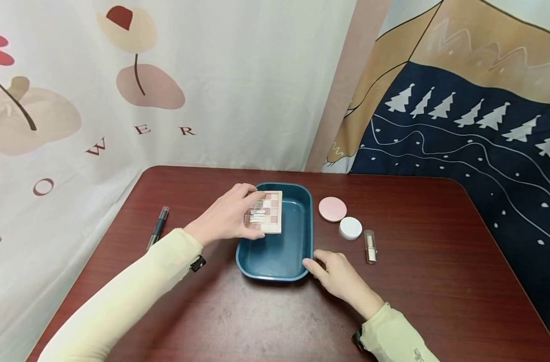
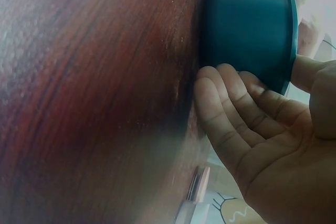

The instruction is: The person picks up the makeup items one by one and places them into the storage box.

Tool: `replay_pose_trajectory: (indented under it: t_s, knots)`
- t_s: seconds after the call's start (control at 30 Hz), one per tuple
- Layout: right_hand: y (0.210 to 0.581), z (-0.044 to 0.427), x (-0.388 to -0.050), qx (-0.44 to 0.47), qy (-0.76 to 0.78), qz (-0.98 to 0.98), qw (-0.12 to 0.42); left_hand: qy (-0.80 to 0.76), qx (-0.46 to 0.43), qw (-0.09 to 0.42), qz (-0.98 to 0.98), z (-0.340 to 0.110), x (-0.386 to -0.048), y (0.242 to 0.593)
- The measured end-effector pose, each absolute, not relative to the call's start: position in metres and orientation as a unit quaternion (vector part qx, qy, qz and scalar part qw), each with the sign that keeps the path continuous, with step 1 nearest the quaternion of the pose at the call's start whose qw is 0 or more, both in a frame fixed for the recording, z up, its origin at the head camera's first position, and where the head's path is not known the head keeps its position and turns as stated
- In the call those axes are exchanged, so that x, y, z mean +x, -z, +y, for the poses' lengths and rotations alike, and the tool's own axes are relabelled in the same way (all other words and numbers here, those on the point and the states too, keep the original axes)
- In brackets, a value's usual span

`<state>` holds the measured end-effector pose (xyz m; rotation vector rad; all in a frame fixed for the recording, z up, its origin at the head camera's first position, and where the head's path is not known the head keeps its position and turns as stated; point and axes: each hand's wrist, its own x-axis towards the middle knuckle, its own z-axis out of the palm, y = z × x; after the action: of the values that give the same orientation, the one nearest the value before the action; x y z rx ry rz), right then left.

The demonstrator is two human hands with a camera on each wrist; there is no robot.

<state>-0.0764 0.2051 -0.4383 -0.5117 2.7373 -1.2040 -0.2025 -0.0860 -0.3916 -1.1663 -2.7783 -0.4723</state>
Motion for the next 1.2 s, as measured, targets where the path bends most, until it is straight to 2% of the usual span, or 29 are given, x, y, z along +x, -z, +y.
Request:
replay_pose_trajectory:
  t_s: [1.2]
  knots:
    - [0.438,0.205,-0.078,-0.156,0.399,0.901,0.067,0.126,-0.387,-0.008,-0.913,-0.055,-0.213,0.407]
